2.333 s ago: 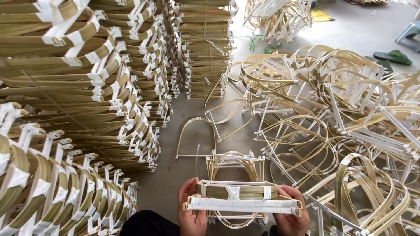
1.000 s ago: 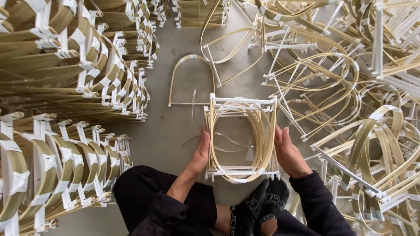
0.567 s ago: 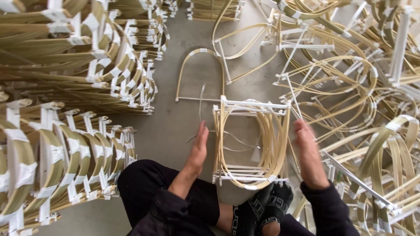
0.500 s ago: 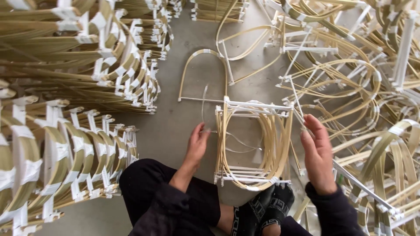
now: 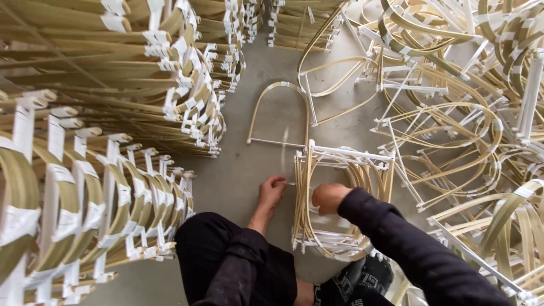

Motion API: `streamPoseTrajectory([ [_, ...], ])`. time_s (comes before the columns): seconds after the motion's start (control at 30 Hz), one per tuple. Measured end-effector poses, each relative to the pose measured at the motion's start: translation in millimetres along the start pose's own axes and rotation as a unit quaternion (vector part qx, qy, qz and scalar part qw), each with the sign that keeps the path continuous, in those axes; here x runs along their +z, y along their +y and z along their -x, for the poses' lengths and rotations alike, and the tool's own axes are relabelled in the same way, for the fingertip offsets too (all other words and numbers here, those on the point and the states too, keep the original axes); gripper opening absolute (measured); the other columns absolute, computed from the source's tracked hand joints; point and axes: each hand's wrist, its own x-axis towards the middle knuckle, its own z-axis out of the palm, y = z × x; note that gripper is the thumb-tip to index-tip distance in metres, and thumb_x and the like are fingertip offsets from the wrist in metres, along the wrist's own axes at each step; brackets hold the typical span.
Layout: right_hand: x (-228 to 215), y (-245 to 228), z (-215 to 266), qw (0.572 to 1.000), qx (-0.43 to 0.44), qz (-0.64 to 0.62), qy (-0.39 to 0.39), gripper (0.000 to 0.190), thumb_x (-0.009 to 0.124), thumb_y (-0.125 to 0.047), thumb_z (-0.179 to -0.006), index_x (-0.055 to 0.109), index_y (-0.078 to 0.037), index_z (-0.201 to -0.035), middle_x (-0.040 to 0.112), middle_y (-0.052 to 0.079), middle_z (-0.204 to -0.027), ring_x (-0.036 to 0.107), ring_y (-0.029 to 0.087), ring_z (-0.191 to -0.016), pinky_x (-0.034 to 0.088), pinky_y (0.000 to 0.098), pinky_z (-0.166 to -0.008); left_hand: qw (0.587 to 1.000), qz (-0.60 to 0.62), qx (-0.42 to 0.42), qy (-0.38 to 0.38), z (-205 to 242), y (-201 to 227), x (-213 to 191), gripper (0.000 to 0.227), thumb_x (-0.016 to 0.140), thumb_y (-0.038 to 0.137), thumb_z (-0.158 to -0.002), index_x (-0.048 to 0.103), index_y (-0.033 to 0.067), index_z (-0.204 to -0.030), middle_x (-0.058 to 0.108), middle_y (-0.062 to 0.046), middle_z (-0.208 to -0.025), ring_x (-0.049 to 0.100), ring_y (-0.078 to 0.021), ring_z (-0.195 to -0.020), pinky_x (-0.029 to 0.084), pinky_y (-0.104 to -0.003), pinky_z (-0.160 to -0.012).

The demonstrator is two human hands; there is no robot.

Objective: Assembling bamboo strips into rectangular frames and stacking them on the workshop floor.

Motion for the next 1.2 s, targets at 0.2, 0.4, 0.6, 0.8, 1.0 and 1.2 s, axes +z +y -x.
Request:
streamPoseTrajectory([
  [0.2, 22.7, 1.6, -41.5, 0.974, 0.093, 0.138, -0.154, 0.04, 0.089, -0.032, -0.072, 0.078, -0.008, -0.102, 0.076, 0.014, -0.103, 0.071, 0.033, -0.099, 0.058, 0.0458, -0.083, 0.996, -0.001, 0.083, -0.013, 17.8, -4.0, 11.8, 0.012, 0.068, 0.014, -0.092, 0.071, 0.002, -0.093, 0.068, 0.0, -0.08, 0.057, -0.0074, -0.07, 0.047, -0.024, -0.061],
  [0.4, 147.2, 84.6, -103.2, 0.984, 0.065, 0.164, 0.014, 0.015, 0.078, -0.021, -0.078, 0.079, -0.011, -0.09, 0.074, 0.014, -0.095, 0.072, 0.035, -0.091, 0.058, 0.0494, -0.074, 0.996, 0.066, -0.055, 0.031, 59.6, 52.6, 10.4, 0.017, 0.062, 0.016, -0.093, 0.064, 0.0039, -0.104, 0.067, -0.003, -0.085, 0.068, -0.0149, -0.071, 0.046, -0.032, -0.055],
  [0.6, 12.2, -5.4, -29.1, 0.979, 0.083, 0.115, -0.148, 0.017, 0.079, -0.021, -0.08, 0.075, -0.007, -0.087, 0.074, 0.013, -0.088, 0.073, 0.03, -0.089, 0.057, 0.0436, -0.078, 0.999, 0.033, 0.003, 0.042, 18.9, 18.5, 9.6, 0.045, 0.069, 0.013, -0.087, 0.057, 0.0098, -0.13, 0.069, -0.002, -0.094, 0.065, -0.0126, -0.075, 0.055, -0.029, -0.062],
  [0.8, -47.2, -28.2, 17.8, 0.985, 0.131, -0.073, -0.08, 0.012, 0.07, -0.017, -0.084, 0.069, -0.01, -0.094, 0.077, 0.005, -0.079, 0.075, 0.019, -0.076, 0.057, 0.0363, -0.07, 1.0, 0.006, -0.004, -0.02, 24.6, 18.4, 11.7, 0.022, 0.072, 0.018, -0.094, 0.076, 0.0009, -0.108, 0.07, -0.005, -0.088, 0.057, -0.0114, -0.071, 0.047, -0.028, -0.061],
  [1.0, -66.1, -11.6, 65.5, 0.957, 0.038, -0.287, 0.023, 0.019, 0.068, -0.016, -0.093, 0.077, -0.004, -0.105, 0.08, 0.004, -0.083, 0.073, 0.014, -0.074, 0.059, 0.0307, -0.072, 0.992, 0.124, -0.022, 0.024, 74.5, 49.2, 7.3, 0.01, 0.06, 0.01, -0.093, 0.065, 0.0069, -0.101, 0.068, -0.001, -0.091, 0.065, -0.0129, -0.075, 0.05, -0.029, -0.062],
  [1.2, -83.0, -44.1, 119.5, 0.778, -0.049, -0.624, 0.047, 0.038, 0.061, -0.017, -0.092, 0.071, -0.007, -0.127, 0.083, 0.0, -0.112, 0.077, 0.006, -0.104, 0.058, 0.0225, -0.098, 0.987, 0.139, 0.063, -0.052, 106.8, 47.3, 12.4, 0.016, 0.063, 0.01, -0.1, 0.069, 0.001, -0.112, 0.069, -0.006, -0.095, 0.065, -0.0113, -0.081, 0.055, -0.027, -0.074],
])
